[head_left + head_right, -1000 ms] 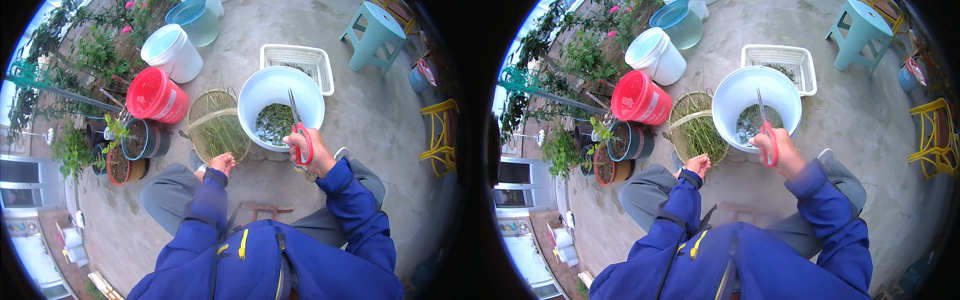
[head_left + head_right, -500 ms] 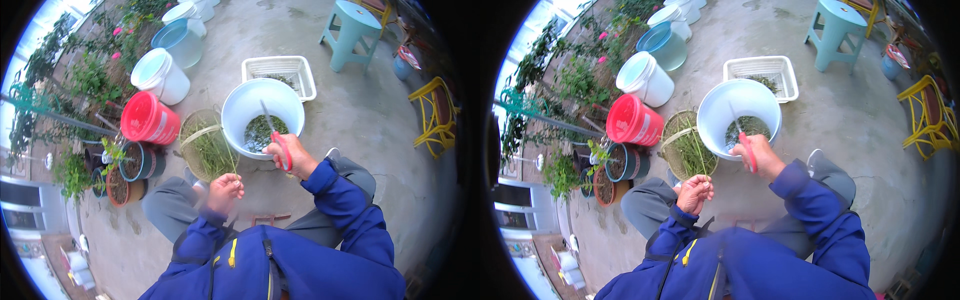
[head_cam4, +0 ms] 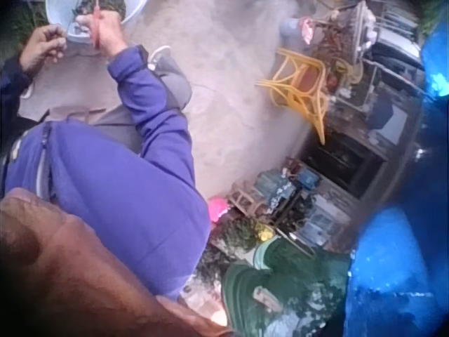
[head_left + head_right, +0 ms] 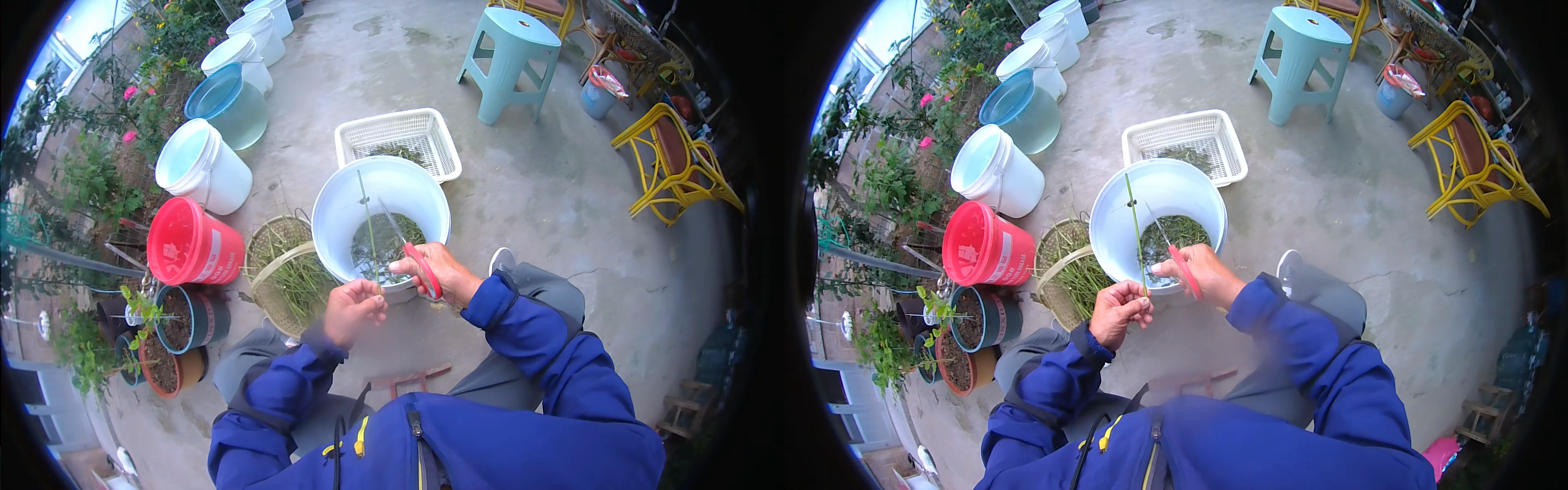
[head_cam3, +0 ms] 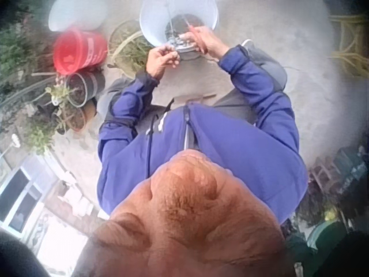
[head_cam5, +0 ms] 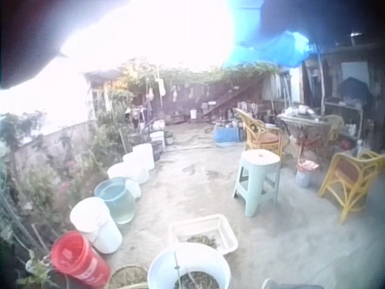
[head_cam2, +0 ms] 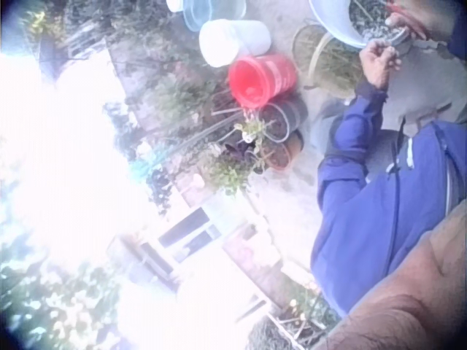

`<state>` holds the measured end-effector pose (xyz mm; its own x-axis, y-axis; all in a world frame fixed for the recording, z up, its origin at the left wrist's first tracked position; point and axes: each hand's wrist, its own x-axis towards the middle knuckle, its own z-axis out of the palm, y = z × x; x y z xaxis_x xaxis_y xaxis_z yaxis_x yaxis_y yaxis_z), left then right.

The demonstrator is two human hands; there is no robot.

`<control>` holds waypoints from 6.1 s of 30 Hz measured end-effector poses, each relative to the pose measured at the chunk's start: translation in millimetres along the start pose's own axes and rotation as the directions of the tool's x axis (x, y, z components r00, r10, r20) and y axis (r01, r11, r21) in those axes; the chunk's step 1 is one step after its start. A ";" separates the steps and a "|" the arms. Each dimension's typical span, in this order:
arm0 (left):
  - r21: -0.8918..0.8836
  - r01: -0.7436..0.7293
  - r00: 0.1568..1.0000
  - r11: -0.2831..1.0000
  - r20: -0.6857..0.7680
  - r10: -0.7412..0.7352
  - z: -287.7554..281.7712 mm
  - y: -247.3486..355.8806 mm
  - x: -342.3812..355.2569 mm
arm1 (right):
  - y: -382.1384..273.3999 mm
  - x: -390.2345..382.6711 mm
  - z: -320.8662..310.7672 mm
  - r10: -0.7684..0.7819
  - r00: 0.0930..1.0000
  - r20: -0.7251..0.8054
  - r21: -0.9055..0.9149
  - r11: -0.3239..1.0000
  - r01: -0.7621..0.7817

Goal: The person holds long green stalks and uses scissors to cut them into small pieces over a bucket.

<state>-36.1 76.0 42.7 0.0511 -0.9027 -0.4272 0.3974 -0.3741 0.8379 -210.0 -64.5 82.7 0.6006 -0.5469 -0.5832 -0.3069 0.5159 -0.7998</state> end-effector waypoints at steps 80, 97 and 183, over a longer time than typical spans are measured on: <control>-0.048 0.126 0.991 0.991 -0.037 -0.128 -5.4 -11.7 -9.1 | 28.4 28.1 5.3 0.221 0.974 0.039 0.002 0.975 -0.222; 0.090 0.092 0.995 0.992 0.037 -0.096 -4.6 -19.1 -9.7 | 22.8 29.5 11.1 0.284 0.959 0.003 0.122 0.951 -0.282; 0.042 -0.006 1.000 0.999 -0.030 0.007 -10.1 -9.9 34.6 | 39.5 27.4 17.3 0.040 0.999 0.036 -0.124 0.992 -0.035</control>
<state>-29.1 50.6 16.2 0.0816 -0.8985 -0.4313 0.3586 -0.3773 0.8538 -192.8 -47.7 37.6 0.6142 -0.5016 -0.6092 -0.4169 0.4493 -0.7902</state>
